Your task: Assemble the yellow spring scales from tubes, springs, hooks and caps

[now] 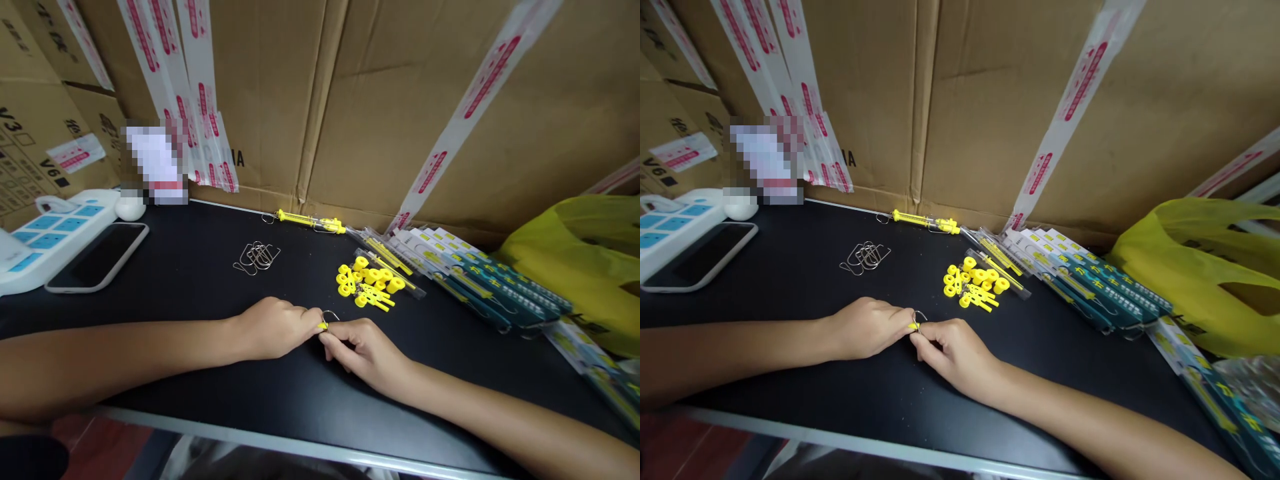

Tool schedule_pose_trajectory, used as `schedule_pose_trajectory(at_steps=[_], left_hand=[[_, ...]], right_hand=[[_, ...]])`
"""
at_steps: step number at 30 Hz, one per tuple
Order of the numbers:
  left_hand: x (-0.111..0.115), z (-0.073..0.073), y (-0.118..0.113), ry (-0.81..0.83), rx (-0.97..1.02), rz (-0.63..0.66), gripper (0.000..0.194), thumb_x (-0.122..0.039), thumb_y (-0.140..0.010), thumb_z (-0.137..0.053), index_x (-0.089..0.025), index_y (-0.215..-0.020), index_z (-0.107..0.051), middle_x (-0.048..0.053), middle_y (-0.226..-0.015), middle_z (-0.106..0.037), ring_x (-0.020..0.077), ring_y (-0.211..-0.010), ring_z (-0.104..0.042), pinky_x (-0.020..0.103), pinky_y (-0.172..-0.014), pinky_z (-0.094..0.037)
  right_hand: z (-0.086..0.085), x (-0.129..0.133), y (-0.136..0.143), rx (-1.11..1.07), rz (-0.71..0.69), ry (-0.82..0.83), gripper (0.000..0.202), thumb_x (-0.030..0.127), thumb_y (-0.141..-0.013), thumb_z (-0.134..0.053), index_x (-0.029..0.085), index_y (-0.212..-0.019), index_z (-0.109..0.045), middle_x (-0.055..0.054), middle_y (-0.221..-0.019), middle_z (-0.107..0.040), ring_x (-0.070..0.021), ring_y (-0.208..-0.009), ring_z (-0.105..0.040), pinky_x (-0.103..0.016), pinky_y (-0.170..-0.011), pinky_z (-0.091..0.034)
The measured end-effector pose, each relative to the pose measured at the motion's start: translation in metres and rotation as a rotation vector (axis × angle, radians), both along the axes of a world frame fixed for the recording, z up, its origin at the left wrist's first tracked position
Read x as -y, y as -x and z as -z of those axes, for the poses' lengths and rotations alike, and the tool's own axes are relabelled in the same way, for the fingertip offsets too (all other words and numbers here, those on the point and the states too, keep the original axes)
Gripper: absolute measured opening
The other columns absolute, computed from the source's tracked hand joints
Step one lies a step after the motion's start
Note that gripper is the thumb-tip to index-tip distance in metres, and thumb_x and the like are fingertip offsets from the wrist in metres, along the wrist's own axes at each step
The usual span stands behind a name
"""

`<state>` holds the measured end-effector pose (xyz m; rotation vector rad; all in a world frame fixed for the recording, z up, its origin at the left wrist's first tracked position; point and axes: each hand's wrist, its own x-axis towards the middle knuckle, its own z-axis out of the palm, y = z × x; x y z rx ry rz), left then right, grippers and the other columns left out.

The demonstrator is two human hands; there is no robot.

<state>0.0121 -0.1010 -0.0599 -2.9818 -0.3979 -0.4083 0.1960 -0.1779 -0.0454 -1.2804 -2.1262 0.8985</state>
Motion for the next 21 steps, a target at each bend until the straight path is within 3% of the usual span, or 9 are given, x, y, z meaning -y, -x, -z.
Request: schedule_pose_trajectory(at_steps=[21], left_hand=[[0.0001,0.0016,0.0004,-0.005,0.016,0.019,0.017,-0.02,-0.094,-0.034,-0.017,-0.082,-0.045,-0.002,-0.068,-0.063,0.0176,-0.057,-0.064,0.026,-0.046,-0.044]], right_hand=[[0.0038,0.0012,-0.0019,0.048,-0.013,-0.086,0.039,0.03,-0.093,-0.038,0.016,-0.058,-0.05,0.002,-0.053,-0.046,-0.0076,-0.048,-0.04,-0.021,-0.051,-0.031]])
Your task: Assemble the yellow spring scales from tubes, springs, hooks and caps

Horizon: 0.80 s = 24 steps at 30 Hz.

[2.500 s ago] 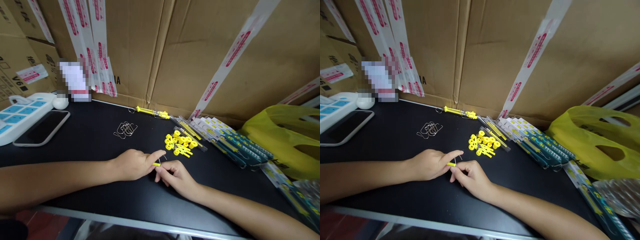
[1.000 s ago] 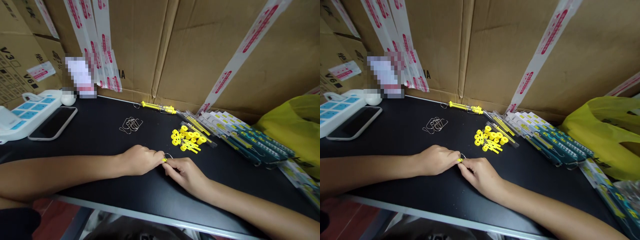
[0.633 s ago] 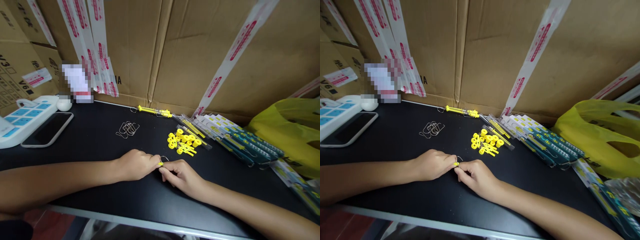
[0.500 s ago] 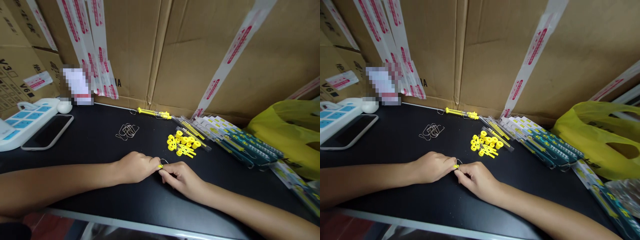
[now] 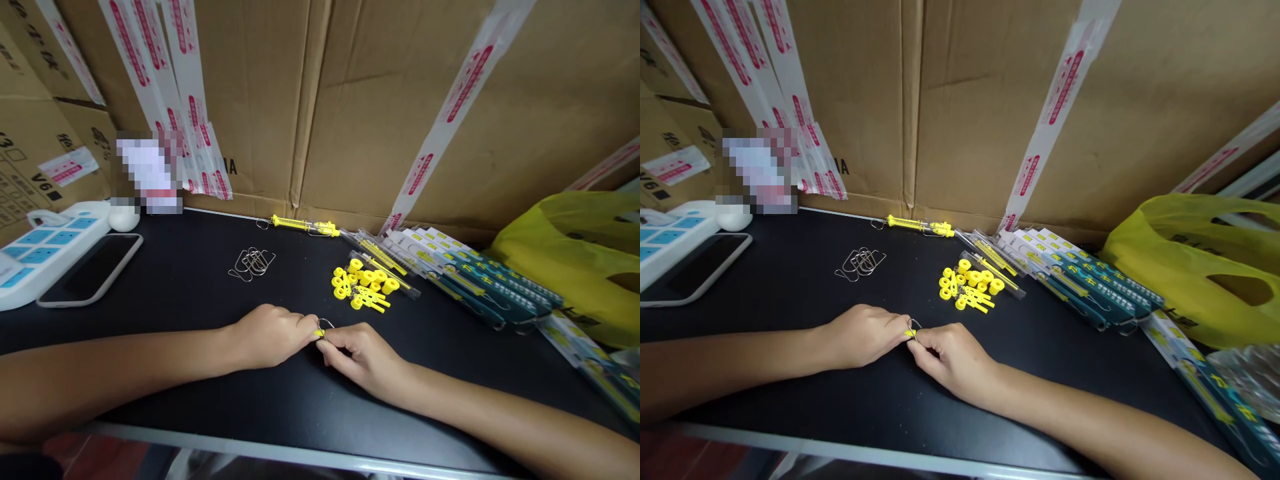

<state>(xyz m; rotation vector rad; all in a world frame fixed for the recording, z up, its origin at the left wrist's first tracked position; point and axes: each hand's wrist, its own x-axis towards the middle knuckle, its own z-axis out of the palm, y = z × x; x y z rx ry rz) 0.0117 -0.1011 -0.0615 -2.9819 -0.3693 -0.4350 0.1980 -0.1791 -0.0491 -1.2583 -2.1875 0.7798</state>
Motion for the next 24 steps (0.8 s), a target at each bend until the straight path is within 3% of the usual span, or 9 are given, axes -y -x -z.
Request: schedule_pose_trajectory(at_steps=[2,7,12,24], left_hand=[[-0.0004,0.0005,-0.0002,-0.02,0.002,0.002,0.016,-0.02,-0.094,-0.034,-0.017,-0.083,-0.045,-0.002,-0.067,-0.063,0.0171,-0.057,-0.064,0.026,-0.046,-0.044],[-0.0006,-0.0001,-0.0003,-0.037,0.051,0.008,0.022,-0.023,-0.096,-0.029,-0.017,-0.082,-0.045,-0.002,-0.065,-0.062,0.0157,-0.055,-0.063,0.025,-0.044,-0.04],[0.0005,-0.0017,-0.0004,-0.029,0.07,-0.01,0.025,-0.023,-0.097,-0.027,-0.018,-0.077,-0.042,-0.003,-0.062,-0.061,0.0146,-0.052,-0.062,0.024,-0.042,-0.036],[0.0019,-0.0014,-0.0007,-0.036,0.081,-0.003,0.027,-0.024,-0.097,-0.026,-0.018,-0.078,-0.043,-0.003,-0.06,-0.061,0.0146,-0.052,-0.061,0.022,-0.042,-0.035]], right_hand=[[-0.0003,0.0,-0.0004,-0.018,0.007,0.026,0.04,0.032,-0.093,-0.039,0.016,-0.058,-0.049,0.002,-0.052,-0.045,-0.0076,-0.047,-0.04,-0.021,-0.05,-0.031],[-0.0002,-0.0011,-0.0011,-0.191,-0.011,0.346,0.043,0.039,-0.094,-0.036,0.015,-0.064,-0.054,0.005,-0.044,-0.043,-0.0061,-0.039,-0.038,-0.018,-0.045,-0.032],[0.0006,0.0021,-0.0009,-0.187,0.044,0.274,0.04,0.036,-0.093,-0.041,0.014,-0.062,-0.054,0.005,-0.044,-0.043,-0.0054,-0.04,-0.038,-0.017,-0.045,-0.032],[0.0015,0.0013,-0.0012,-0.14,0.017,0.221,0.037,0.032,-0.094,-0.038,0.015,-0.063,-0.053,0.005,-0.046,-0.042,-0.0056,-0.041,-0.038,-0.017,-0.046,-0.031]])
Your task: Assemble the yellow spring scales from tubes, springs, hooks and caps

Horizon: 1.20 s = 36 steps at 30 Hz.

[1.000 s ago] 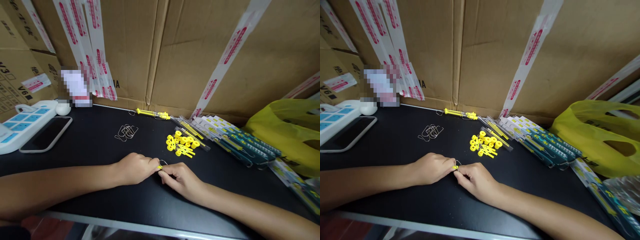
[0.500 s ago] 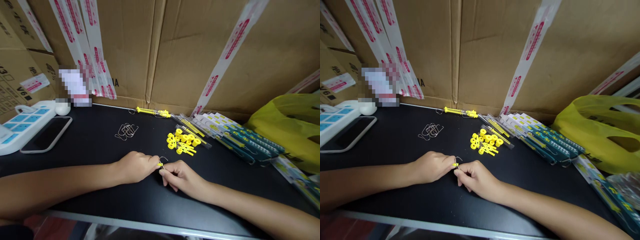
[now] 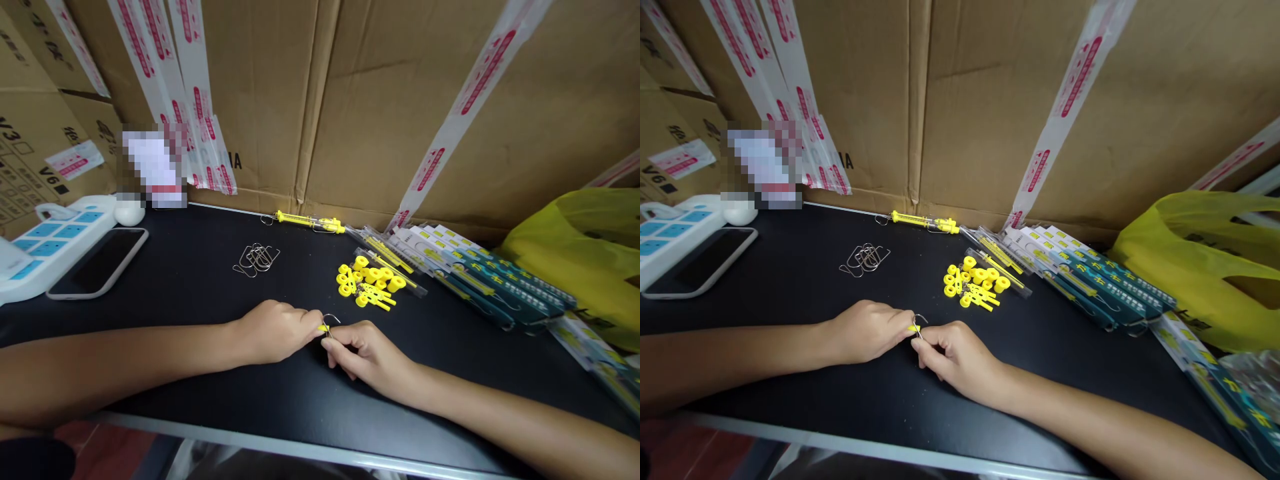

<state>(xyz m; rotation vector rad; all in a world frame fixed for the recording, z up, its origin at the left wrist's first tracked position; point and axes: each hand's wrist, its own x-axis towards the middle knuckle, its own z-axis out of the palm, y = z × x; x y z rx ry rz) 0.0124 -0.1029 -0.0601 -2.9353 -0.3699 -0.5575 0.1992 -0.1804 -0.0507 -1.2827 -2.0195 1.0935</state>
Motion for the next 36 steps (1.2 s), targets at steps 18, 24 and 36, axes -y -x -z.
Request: schedule_pose_trajectory(at_steps=[18,24,36], left_hand=[[-0.011,-0.002,-0.001,-0.191,-0.026,0.166,0.025,-0.031,-0.093,-0.038,-0.018,-0.075,-0.049,-0.002,-0.06,-0.059,0.0143,-0.055,-0.057,0.026,-0.048,-0.035],[-0.011,-0.003,0.003,-0.24,0.046,0.207,0.024,-0.032,-0.091,-0.044,-0.019,-0.071,-0.05,-0.002,-0.059,-0.055,0.0139,-0.054,-0.052,0.026,-0.046,-0.028],[-0.007,-0.007,0.001,-0.342,0.106,0.307,0.023,-0.029,-0.094,-0.042,-0.02,-0.081,-0.057,-0.002,-0.061,-0.054,0.0113,-0.056,-0.048,0.026,-0.047,-0.028]], right_hand=[[-0.029,-0.052,0.008,0.3,0.131,-0.291,0.038,0.036,-0.089,-0.048,0.016,-0.057,-0.05,0.005,-0.05,-0.045,-0.0073,-0.048,-0.039,-0.021,-0.049,-0.027],[-0.031,-0.117,0.052,0.389,0.028,-0.31,0.035,0.034,-0.089,-0.051,0.015,-0.06,-0.058,0.002,-0.054,-0.057,-0.0072,-0.049,-0.046,-0.021,-0.05,-0.028],[-0.019,-0.097,0.04,0.088,0.074,-0.101,0.048,0.049,-0.094,-0.033,0.014,-0.07,-0.057,0.006,-0.042,-0.044,-0.0057,-0.039,-0.04,-0.018,-0.045,-0.035]])
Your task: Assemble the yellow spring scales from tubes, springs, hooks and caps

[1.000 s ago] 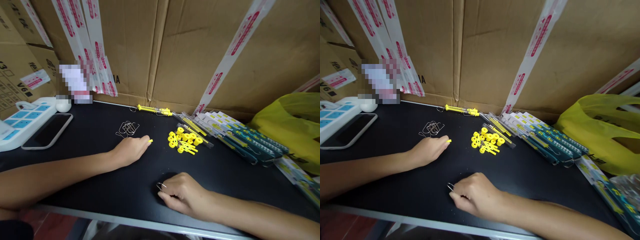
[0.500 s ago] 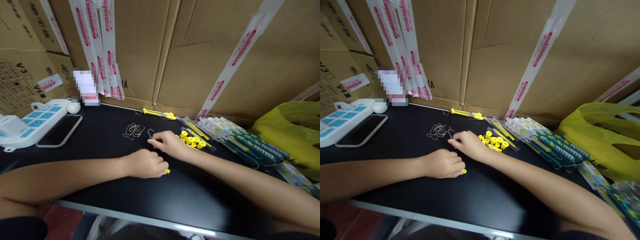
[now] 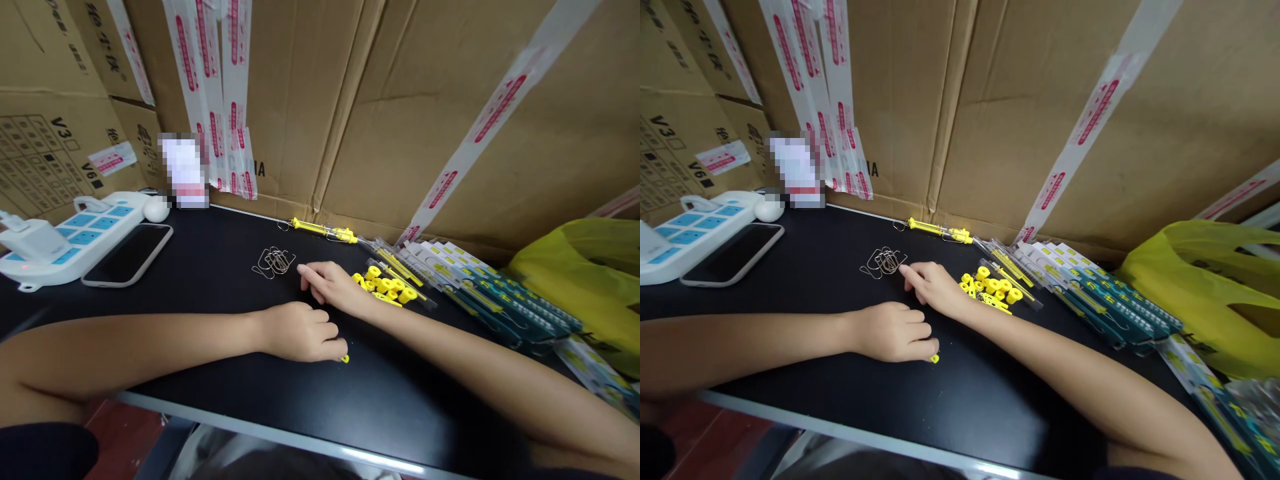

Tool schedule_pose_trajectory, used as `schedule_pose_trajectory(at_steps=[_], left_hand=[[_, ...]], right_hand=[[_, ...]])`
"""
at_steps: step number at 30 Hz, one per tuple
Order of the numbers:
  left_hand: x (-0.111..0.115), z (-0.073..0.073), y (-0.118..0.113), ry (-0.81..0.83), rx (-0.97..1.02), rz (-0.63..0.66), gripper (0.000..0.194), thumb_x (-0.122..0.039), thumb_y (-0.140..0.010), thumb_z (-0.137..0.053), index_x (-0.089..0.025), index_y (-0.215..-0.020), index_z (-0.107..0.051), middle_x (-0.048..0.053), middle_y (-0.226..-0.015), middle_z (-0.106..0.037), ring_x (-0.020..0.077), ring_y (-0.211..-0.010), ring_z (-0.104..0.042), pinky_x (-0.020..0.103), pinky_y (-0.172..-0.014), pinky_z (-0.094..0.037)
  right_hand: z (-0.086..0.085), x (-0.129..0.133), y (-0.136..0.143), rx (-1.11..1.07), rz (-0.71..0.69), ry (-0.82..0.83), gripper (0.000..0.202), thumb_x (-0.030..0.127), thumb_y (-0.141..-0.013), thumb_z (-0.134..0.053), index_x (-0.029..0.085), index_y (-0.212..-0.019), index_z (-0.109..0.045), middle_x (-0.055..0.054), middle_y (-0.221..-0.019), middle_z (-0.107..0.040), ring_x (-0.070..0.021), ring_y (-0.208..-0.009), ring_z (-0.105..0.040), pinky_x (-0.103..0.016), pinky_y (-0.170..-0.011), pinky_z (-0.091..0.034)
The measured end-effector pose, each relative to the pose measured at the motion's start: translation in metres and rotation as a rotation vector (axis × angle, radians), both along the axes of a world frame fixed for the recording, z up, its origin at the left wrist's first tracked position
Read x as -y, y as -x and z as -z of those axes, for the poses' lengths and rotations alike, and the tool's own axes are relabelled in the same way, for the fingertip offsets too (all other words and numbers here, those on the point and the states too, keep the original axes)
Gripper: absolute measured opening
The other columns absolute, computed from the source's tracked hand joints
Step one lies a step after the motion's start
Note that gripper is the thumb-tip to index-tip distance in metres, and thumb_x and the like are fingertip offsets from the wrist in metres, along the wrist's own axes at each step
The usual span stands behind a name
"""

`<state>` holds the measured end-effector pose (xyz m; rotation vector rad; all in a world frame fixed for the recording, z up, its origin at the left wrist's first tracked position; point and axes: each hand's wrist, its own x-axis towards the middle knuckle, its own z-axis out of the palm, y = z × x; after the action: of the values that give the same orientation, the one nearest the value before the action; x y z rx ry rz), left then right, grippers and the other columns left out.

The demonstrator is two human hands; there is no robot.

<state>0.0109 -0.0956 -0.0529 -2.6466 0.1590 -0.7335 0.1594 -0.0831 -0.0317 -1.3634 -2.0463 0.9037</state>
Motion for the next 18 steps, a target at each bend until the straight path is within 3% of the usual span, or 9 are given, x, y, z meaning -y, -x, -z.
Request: schedule_pose_trajectory(at_steps=[4,6,8,12,18], left_hand=[[0.003,-0.003,0.001,-0.057,-0.003,0.163,0.017,-0.024,-0.092,-0.044,-0.023,-0.093,-0.061,-0.002,-0.064,-0.056,0.0106,-0.057,-0.049,0.026,-0.051,-0.034],[0.004,-0.002,0.0,-0.005,-0.043,0.207,0.02,-0.019,-0.091,-0.043,-0.026,-0.092,-0.061,-0.002,-0.065,-0.057,0.011,-0.059,-0.05,0.025,-0.056,-0.038],[0.005,-0.002,0.0,0.107,-0.15,0.196,0.026,-0.017,-0.091,-0.039,-0.029,-0.093,-0.061,-0.002,-0.072,-0.061,0.0116,-0.067,-0.054,0.025,-0.064,-0.044],[0.005,-0.008,-0.001,0.357,-0.35,0.173,0.032,-0.022,-0.095,-0.032,-0.032,-0.102,-0.061,0.001,-0.102,-0.065,0.0131,-0.099,-0.057,0.028,-0.091,-0.046],[0.002,-0.016,0.0,0.474,-0.356,0.15,0.03,-0.024,-0.096,-0.038,-0.035,-0.112,-0.06,-0.004,-0.122,-0.059,0.0118,-0.117,-0.051,0.033,-0.108,-0.038]], right_hand=[[0.005,0.034,-0.015,-0.211,-0.007,0.296,0.043,0.053,-0.091,-0.035,0.015,-0.092,-0.055,0.009,-0.046,-0.045,-0.004,-0.029,-0.034,-0.015,-0.029,-0.025],[0.008,0.047,-0.021,-0.296,-0.009,0.426,0.041,0.053,-0.091,-0.037,0.016,-0.101,-0.053,0.009,-0.047,-0.046,-0.0039,-0.026,-0.033,-0.014,-0.026,-0.024],[0.009,0.054,-0.025,-0.37,-0.025,0.518,0.039,0.053,-0.089,-0.04,0.016,-0.094,-0.053,0.009,-0.046,-0.046,-0.0033,-0.026,-0.032,-0.013,-0.025,-0.023],[0.011,0.058,-0.029,-0.479,-0.083,0.568,0.041,0.053,-0.084,-0.051,0.016,-0.067,-0.045,0.01,-0.044,-0.039,-0.0003,-0.027,-0.027,-0.011,-0.026,-0.021],[0.013,0.057,-0.036,-0.49,-0.113,0.568,0.035,0.05,-0.082,-0.055,0.016,-0.078,-0.05,0.01,-0.047,-0.041,-0.0012,-0.03,-0.033,-0.011,-0.027,-0.026]])
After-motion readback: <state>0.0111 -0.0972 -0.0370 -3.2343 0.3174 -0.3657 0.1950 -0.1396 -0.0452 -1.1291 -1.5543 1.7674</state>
